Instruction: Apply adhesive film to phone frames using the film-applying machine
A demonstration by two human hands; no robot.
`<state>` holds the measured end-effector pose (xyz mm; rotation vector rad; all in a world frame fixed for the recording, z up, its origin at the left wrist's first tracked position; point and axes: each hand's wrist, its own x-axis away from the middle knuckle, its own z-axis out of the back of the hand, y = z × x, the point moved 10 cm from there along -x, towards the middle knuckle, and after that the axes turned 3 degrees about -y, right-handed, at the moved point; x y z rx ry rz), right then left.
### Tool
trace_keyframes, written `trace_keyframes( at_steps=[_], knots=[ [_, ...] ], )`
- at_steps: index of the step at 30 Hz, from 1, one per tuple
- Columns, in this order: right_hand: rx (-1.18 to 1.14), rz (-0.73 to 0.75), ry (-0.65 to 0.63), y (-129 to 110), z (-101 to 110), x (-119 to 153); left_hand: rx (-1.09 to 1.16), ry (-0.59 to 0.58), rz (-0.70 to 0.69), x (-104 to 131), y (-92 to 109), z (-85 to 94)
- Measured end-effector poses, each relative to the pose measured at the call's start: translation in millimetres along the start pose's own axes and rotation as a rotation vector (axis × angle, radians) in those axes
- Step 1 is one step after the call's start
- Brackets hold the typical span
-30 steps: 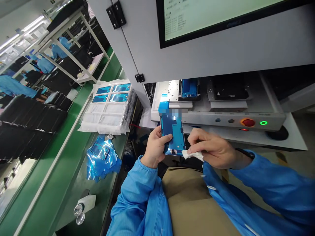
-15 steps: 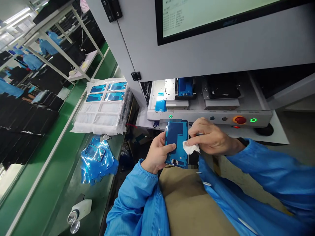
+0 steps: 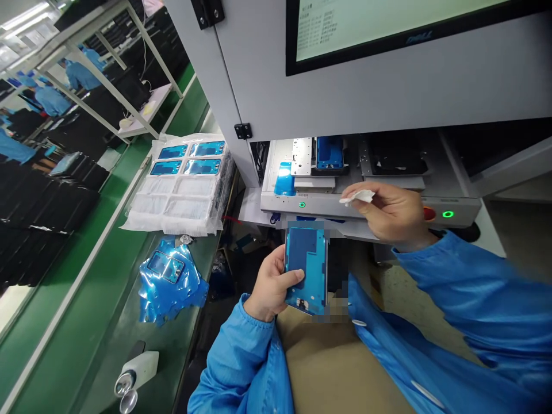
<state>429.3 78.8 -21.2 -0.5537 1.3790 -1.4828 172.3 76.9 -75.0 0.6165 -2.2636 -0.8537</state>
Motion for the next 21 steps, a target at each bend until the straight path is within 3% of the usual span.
trace_keyframes(
  at_steps=[3, 7, 11, 15, 18, 21],
  knots=[
    [-0.109, -0.178, 0.076, 19, -4, 12, 0.038, -0.007, -0.033, 3, 8, 5.9],
    [-0.106, -0.24, -0.037, 17, -24, 26, 0.082, 0.023, -0.062, 1, 13, 16.8],
    [-0.002, -0.032, -0.277, -29, -47, 35, 0.112, 0.075, -0.084, -4, 16, 26.7],
    [-0.086, 0.186, -0.532, -74, -75, 55, 0.138, 0.106, -0.107, -9, 17, 32.6],
    [-0.195, 0.245, -0.704, -91, -94, 74, 0.131, 0.123, -0.111, -10, 16, 34.5],
    [-0.164, 0.238, -0.759, -94, -105, 84, 0.1, 0.132, -0.119, -8, 16, 33.4]
  ],
)
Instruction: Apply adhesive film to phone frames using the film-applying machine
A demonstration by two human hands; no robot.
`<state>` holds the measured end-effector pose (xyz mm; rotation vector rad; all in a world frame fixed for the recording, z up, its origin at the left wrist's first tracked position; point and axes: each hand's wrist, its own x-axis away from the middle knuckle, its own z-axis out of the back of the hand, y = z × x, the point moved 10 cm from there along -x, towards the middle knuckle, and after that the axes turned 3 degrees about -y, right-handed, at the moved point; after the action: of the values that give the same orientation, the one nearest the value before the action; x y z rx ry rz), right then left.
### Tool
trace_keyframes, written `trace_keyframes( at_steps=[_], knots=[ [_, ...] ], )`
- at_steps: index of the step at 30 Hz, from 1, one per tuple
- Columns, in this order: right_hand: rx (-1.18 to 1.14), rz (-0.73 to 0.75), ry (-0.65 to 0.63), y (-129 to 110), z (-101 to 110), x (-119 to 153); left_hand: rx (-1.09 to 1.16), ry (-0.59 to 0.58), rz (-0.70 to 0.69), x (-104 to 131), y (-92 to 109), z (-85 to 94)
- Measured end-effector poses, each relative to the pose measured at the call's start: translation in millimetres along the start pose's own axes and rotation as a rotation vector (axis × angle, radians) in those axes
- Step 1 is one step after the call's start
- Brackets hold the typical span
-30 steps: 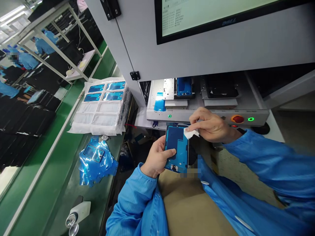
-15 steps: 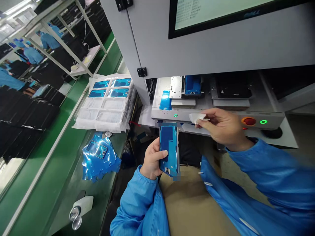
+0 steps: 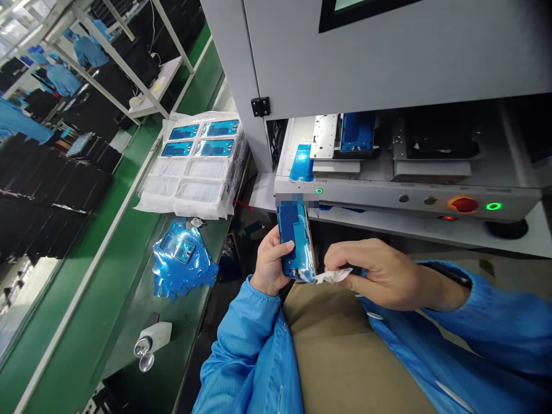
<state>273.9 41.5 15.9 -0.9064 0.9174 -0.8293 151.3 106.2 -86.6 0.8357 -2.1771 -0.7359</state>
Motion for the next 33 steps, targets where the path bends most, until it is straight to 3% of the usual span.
trace_keyframes(
  at_steps=[4, 9, 17, 22, 24, 33],
  knots=[
    [0.088, -0.164, 0.034, 13, -2, -2, -0.05, 0.008, -0.022, 7, 3, -1.6],
    [0.031, -0.207, 0.079, 18, 0, -2, -0.089, -0.02, 0.006, 17, 1, -6.8],
    [0.107, -0.386, 0.312, 54, 38, 1, -0.098, 0.026, 0.021, 22, -8, -7.2],
    [0.012, -0.306, 0.023, 40, -11, 2, -0.076, 0.085, -0.02, 18, -6, 6.5],
    [-0.019, -0.3, -0.01, 36, -19, 4, -0.086, 0.075, -0.029, 20, -3, 6.6],
    [0.043, -0.441, 0.249, 59, 36, -4, -0.217, -0.001, -0.031, 40, -10, 0.3]
  ],
)
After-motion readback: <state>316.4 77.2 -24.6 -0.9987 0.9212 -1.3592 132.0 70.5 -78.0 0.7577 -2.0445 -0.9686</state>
